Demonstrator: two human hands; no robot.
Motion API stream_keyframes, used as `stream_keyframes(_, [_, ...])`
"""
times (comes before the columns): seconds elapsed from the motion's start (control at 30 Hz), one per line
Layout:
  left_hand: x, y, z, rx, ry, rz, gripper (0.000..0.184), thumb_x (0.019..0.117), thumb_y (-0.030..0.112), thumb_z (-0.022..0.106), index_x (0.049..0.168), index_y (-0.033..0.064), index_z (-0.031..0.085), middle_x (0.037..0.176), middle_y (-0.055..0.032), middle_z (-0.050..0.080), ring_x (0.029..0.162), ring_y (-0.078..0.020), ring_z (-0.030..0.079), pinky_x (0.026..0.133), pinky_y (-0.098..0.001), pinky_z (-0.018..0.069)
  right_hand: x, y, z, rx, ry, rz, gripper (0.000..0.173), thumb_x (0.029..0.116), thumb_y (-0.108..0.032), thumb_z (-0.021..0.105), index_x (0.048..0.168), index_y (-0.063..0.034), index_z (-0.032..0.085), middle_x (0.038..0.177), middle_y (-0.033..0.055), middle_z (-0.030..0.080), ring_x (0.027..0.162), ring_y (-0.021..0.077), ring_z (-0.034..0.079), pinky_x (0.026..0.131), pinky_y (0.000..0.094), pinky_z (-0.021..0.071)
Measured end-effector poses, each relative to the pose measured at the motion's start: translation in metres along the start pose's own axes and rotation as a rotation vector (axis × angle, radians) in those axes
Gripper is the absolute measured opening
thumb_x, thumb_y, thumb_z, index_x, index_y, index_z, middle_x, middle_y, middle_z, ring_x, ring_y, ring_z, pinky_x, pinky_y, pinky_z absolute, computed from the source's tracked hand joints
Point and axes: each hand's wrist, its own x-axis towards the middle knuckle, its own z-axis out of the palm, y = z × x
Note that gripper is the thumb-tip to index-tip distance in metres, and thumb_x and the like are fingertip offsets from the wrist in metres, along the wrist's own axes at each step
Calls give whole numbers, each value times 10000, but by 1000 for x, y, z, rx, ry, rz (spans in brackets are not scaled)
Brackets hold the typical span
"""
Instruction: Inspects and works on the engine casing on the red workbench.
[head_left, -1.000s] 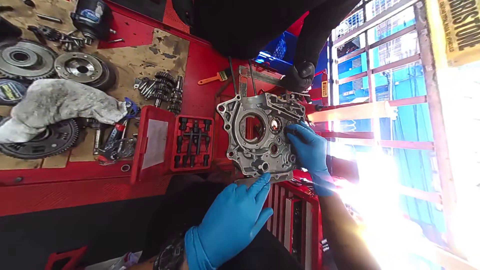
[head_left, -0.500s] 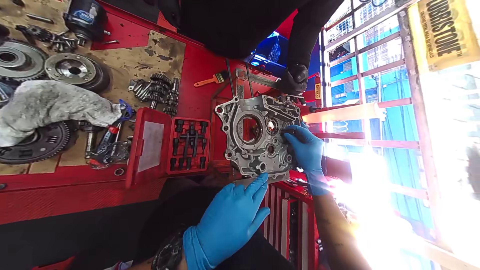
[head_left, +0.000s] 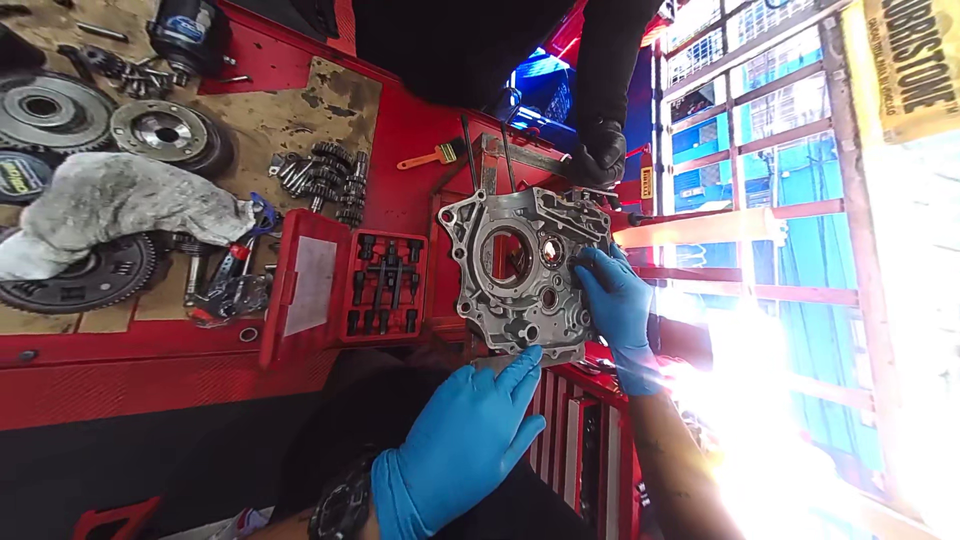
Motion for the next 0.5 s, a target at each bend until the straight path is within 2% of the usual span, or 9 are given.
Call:
stream_keyframes(0.3, [2, -2, -2, 5, 15, 19, 510, 1039, 469, 422, 1342, 142, 670, 1482, 50, 584, 871, -168, 712, 674, -336, 549, 2, 3, -1, 60, -40, -1, 266, 926, -105, 685, 1174, -40, 760, 1137, 107, 762, 1165, 237, 696, 1166, 428, 439])
stream_keyframes(0.4, [1, -5, -2, -13, 19, 28, 499, 1038, 459, 434, 1353, 151, 667, 1487, 56, 579, 875, -162, 716, 681, -337, 554, 5, 1, -3, 71, -78, 23, 311, 934, -119, 664, 1227, -50, 740, 1175, 108, 752, 1176, 221, 689, 1176, 427, 423])
stream_keyframes(0.5, [1, -4, -3, -21, 16, 26, 486, 1031, 455, 451, 1344, 158, 675, 1484, 68, 580, 875, -152, 716, 675, -340, 552, 5, 0, -5, 61, -113, 31, 342, 948, -124, 640, 1275, -65, 723, 1226, 123, 734, 1213, 253, 670, 1172, 439, 418])
